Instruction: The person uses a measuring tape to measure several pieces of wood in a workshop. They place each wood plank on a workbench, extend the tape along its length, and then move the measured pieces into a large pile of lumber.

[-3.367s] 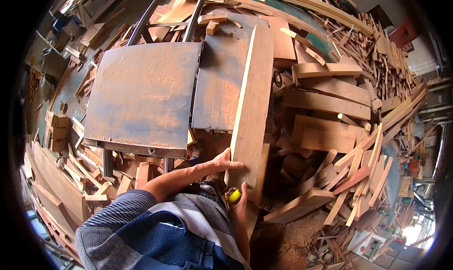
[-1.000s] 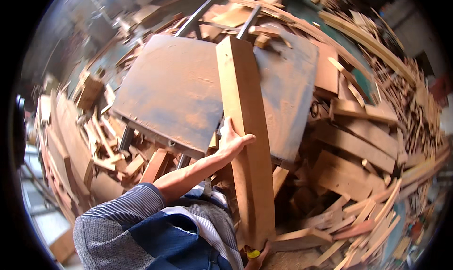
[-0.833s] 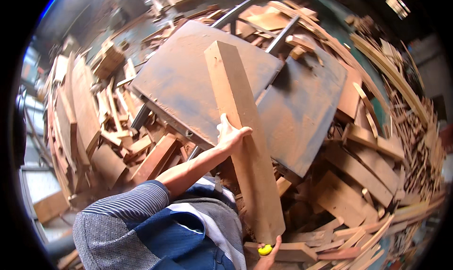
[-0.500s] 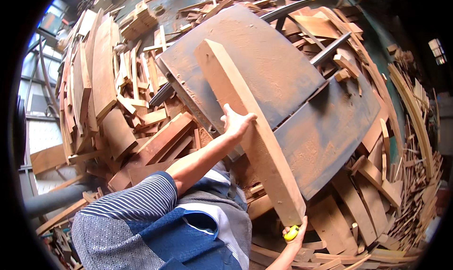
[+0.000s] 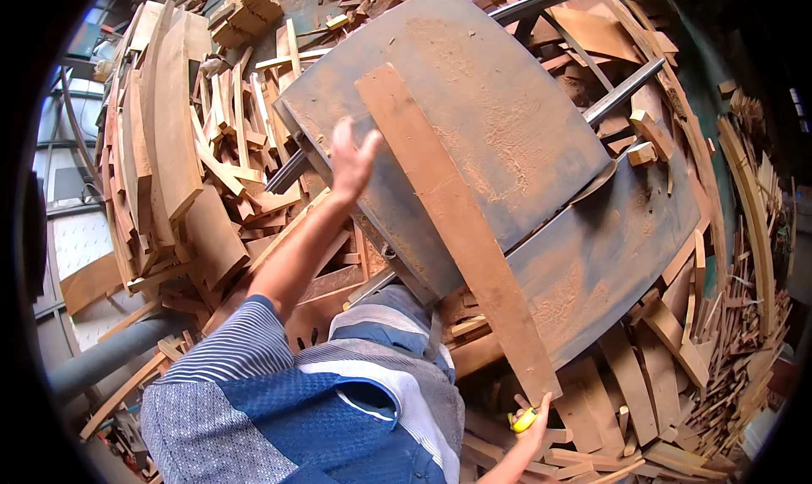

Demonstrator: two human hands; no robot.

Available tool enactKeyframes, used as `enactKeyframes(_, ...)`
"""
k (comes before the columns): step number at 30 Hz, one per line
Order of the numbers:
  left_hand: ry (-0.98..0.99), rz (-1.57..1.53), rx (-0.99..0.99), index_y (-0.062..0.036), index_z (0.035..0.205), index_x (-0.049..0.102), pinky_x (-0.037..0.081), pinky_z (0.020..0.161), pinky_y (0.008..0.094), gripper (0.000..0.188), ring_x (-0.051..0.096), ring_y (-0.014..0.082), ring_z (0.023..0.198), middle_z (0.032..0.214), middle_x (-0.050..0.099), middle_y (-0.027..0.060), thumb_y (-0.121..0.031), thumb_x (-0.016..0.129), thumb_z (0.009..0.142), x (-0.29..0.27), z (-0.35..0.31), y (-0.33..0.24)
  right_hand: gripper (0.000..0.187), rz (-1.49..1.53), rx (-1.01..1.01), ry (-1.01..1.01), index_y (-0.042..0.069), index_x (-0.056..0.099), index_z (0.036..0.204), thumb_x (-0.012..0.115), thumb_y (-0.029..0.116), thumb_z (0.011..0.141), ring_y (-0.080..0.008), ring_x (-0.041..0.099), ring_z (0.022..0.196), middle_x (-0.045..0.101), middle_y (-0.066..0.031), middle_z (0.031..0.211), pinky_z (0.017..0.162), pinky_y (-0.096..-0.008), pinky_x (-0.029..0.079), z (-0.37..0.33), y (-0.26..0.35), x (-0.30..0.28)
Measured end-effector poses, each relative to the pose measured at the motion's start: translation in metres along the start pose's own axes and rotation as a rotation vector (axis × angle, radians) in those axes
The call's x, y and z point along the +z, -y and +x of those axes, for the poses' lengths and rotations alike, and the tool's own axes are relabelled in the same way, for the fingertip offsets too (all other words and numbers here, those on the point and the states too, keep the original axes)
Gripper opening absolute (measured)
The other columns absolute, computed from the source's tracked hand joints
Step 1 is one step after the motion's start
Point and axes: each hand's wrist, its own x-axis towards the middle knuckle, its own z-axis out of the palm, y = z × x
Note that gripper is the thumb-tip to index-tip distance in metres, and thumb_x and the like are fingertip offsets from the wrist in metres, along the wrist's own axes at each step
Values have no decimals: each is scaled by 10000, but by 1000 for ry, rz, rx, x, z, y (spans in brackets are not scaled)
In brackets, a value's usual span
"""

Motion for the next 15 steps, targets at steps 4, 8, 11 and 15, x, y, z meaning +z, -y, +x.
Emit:
enactKeyframes(4, -99, 84, 114, 87, 1369, 562, 460, 1097, 469, 648, 605, 404, 1201, 1306, 636, 265, -375, 718, 942, 8, 110, 34, 746, 113, -117, -107, 212, 549, 1354, 629, 785, 883, -161, 566, 478, 721, -172, 989, 407, -317, 473, -2, 7, 23)
enactKeyframes(8, 98, 4, -49, 98, 1273, 614, 525, 969, 400, 543, 686, 332, 1115, 1204, 714, 253, -329, 706, 950, 19, 175, 69, 686, 88, -136, -184, 262, 574, 1331, 625, 783, 888, -168, 556, 471, 708, -138, 933, 390, -312, 454, -12, 0, 41)
enactKeyframes(11, 238, 236, -100, 45, 1191, 679, 550, 893, 385, 420, 728, 265, 1013, 1096, 768, 175, -286, 723, 936, -3, 151, 84, 652, 126, -148, -232, 279, 591, 1321, 623, 773, 897, -173, 555, 477, 695, -100, 885, 390, -308, 448, -13, 1, 48)
enactKeyframes(15, 278, 239, -112, 31, 1246, 688, 571, 958, 361, 472, 745, 249, 1062, 1153, 773, 165, -228, 809, 871, 7, 106, 126, 661, 104, -172, -259, 247, 637, 1255, 610, 796, 888, -155, 555, 513, 708, -98, 907, 426, -311, 461, -11, 2, 52)
